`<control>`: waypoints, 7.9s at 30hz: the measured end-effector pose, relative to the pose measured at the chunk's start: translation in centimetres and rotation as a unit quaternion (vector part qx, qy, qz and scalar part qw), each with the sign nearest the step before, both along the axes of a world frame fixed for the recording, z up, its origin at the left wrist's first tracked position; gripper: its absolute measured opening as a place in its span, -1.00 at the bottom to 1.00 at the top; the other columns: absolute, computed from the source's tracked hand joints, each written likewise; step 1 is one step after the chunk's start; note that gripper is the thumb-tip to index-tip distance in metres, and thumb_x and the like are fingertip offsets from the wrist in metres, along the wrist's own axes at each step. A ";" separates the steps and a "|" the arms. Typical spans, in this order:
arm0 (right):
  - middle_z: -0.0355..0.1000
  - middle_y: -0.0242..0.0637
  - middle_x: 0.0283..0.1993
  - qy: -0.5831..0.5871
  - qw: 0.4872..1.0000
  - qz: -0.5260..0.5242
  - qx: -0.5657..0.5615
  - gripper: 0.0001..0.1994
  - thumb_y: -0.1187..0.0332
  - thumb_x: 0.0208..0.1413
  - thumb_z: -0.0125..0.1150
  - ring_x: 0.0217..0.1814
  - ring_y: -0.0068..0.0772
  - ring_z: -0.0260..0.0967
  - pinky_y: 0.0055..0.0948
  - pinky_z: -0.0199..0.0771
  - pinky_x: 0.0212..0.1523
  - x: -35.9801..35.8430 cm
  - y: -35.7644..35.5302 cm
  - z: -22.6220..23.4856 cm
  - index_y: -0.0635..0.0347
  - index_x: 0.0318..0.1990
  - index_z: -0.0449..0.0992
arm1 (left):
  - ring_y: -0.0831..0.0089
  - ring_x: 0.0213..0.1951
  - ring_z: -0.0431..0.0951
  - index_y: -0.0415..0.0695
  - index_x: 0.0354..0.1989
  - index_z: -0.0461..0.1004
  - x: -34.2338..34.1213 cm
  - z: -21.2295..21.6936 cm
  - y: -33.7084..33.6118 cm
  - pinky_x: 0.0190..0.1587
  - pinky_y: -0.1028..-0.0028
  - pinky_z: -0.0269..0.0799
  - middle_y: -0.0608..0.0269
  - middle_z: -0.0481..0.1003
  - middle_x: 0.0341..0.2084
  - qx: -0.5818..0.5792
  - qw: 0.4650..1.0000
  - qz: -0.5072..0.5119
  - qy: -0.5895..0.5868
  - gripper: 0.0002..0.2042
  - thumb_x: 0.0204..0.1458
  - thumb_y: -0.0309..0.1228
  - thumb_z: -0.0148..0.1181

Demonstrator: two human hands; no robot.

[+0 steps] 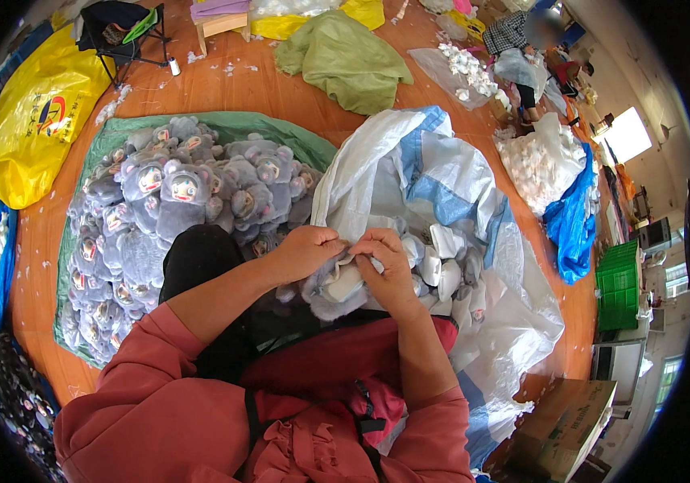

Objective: The person repeatedly stuffs white filling into gray plush toys, then places them on a nearby pile. The process is continuous and involves handling multiple toys one at a time.

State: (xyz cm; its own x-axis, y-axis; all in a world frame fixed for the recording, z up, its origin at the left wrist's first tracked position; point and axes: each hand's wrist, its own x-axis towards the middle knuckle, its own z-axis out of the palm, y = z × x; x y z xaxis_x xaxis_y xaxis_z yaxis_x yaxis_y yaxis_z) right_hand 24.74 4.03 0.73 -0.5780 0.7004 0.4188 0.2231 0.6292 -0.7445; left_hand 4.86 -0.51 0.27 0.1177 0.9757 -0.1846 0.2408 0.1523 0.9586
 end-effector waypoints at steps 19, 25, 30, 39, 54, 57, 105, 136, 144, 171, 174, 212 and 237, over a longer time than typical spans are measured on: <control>0.47 -0.17 -0.09 -0.083 0.992 -0.049 -0.079 -0.87 0.39 0.00 0.30 -0.08 -0.09 0.43 -0.24 0.41 -0.05 -0.6 -1.1 -0.7 0.25 -0.34 0.62 | 0.29 -0.60 0.21 -0.28 -0.53 0.33 -1.0 0.9 0.2 -0.48 0.26 0.20 0.02 0.24 -0.69 0.061 0.992 -0.007 0.114 -0.67 0.16 -0.28 0.14; 0.51 -0.13 -0.02 -0.065 0.986 -0.105 -0.110 -0.86 0.43 -0.03 0.31 -0.01 -0.09 0.46 -0.31 0.44 -0.01 -0.8 -0.9 -2.3 0.27 -0.31 0.64 | -0.06 -0.49 0.42 -0.25 -0.53 0.38 0.5 -0.3 -0.3 -0.44 0.10 0.26 -0.07 0.39 -0.62 0.178 0.966 0.016 0.187 -0.72 0.11 -0.30 0.13; 0.49 -0.02 0.04 -0.073 0.967 -0.143 -0.200 -0.82 0.43 -0.04 0.34 0.06 -0.13 0.47 -0.31 0.42 0.01 -1.5 -1.0 -2.6 0.33 -0.28 0.62 | -0.05 -0.47 0.50 -0.16 -0.55 0.42 1.2 -0.8 -0.8 -0.40 0.04 0.33 -0.01 0.47 -0.61 0.262 0.932 0.030 0.247 -0.78 0.04 -0.31 0.14; 0.47 -0.37 -0.23 0.121 0.844 -0.109 -0.510 -0.82 0.44 0.04 0.30 -0.15 -0.55 0.37 -0.54 0.36 -0.13 -1.4 -0.7 -4.0 0.35 -0.23 0.52 | -0.01 -0.47 0.49 -0.14 -0.56 0.40 0.9 -0.3 -0.8 -0.41 0.06 0.36 0.06 0.45 -0.62 0.330 0.899 0.030 0.285 -0.79 0.01 -0.32 0.19; 0.52 -0.37 -0.18 0.296 0.701 -0.070 -0.645 -0.85 0.44 0.04 0.27 -0.09 -0.42 0.43 -0.36 0.39 0.05 1.5 1.2 -1.3 0.19 -0.20 0.56 | 0.12 -0.36 0.52 -0.12 -0.30 0.45 -0.5 1.4 -0.7 -0.31 0.22 0.44 0.18 0.48 -0.48 0.387 0.881 0.109 0.247 -0.81 -0.05 -0.37 0.28; 0.52 -0.36 -0.17 0.306 0.696 -0.082 -0.644 -0.85 0.43 0.05 0.26 -0.10 -0.40 0.44 -0.34 0.39 0.06 1.1 1.0 -1.1 0.20 -0.20 0.56 | 0.18 -0.37 0.51 -0.11 -0.26 0.47 0.7 1.5 -1.2 -0.31 0.25 0.43 0.23 0.46 -0.47 0.384 0.884 0.064 0.261 -0.75 -0.04 -0.27 0.31; 0.35 -0.49 -0.53 0.149 0.703 -0.048 -0.693 -0.88 0.39 0.12 0.29 -0.68 -0.74 0.04 -0.64 -0.03 -0.69 -1.1 -0.9 0.0 0.18 -0.39 0.48 | 0.29 -0.50 0.32 -0.07 -0.62 0.35 1.6 0.6 -0.7 -0.37 0.30 0.18 0.32 0.28 -0.62 0.481 0.816 0.097 0.306 -0.81 -0.16 -0.40 0.29; 0.47 -0.38 -0.39 0.280 0.717 0.022 -0.638 -0.97 0.45 0.13 0.22 -0.65 -0.68 0.13 -0.66 0.08 -0.65 1.3 0.0 1.4 0.14 -0.29 0.50 | 0.26 -0.27 0.51 -0.12 -0.28 0.58 -1.5 0.6 0.2 -0.06 0.24 0.41 0.33 0.50 -0.43 0.360 0.821 -0.123 0.425 -0.75 -0.22 -0.48 0.19; 0.46 -0.53 -0.30 0.116 0.934 -0.151 -0.304 -0.80 0.51 0.04 0.34 -0.52 -0.77 0.12 -0.72 0.17 -0.49 1.7 0.6 0.8 0.14 -0.14 0.61 | 0.24 -0.32 0.51 -0.06 -0.42 0.52 -2.1 0.5 0.0 -0.28 0.29 0.43 0.34 0.49 -0.46 0.416 0.830 -0.059 0.366 -0.82 -0.30 -0.49 0.24; 0.32 -0.55 -0.37 0.124 0.962 -0.083 -0.231 -0.77 0.70 0.02 0.25 -0.39 -0.76 0.28 -0.69 0.33 -0.36 3.4 1.2 1.3 0.13 -0.32 0.40 | 0.50 -0.27 0.59 -0.13 -0.19 0.63 -4.1 3.4 0.4 -0.13 0.49 0.44 0.23 0.64 -0.36 0.086 0.994 -0.056 0.036 -0.74 -0.14 -0.49 0.34; 0.34 -0.54 -0.34 0.189 0.929 -0.046 -0.314 -0.78 0.71 0.04 0.22 -0.37 -0.73 0.31 -0.67 0.35 -0.36 3.1 0.9 2.4 0.13 -0.29 0.41 | 0.58 -0.26 0.56 -0.17 -0.19 0.63 -4.2 2.9 0.4 -0.10 0.51 0.43 0.30 0.65 -0.34 0.059 0.997 -0.047 -0.034 -0.73 -0.14 -0.55 0.34; 0.53 -0.31 -0.10 0.164 0.836 -0.069 -0.519 -0.54 -0.03 0.27 0.10 -0.11 -0.47 0.49 -0.45 0.51 -0.12 2.4 0.0 -1.2 0.22 0.02 0.48 | 0.52 -0.16 0.54 -0.17 -0.02 0.57 -2.2 1.9 -0.3 0.02 0.47 0.42 0.36 0.61 -0.21 -0.066 0.990 -0.042 -0.118 -0.58 -0.14 -0.61 0.39; 0.35 -0.20 0.17 0.059 0.963 0.061 -0.256 -0.73 0.31 0.16 0.30 0.17 -0.38 0.30 -0.44 0.31 0.13 2.3 0.5 1.2 0.29 -0.07 0.55 | 0.48 -0.27 0.60 -0.16 -0.10 0.60 -2.0 1.7 -0.6 -0.11 0.47 0.46 0.23 0.65 -0.32 0.024 0.999 -0.022 0.007 -0.64 -0.17 -0.49 0.38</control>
State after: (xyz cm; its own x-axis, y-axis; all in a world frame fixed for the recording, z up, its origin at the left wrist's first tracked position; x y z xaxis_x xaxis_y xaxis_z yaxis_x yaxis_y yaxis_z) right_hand 27.06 4.57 1.94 -0.6386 0.7626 0.1037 0.0661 0.1886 -0.9798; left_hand 2.88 -1.09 1.95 0.1587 0.9775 -0.1390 0.2590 0.0947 0.9612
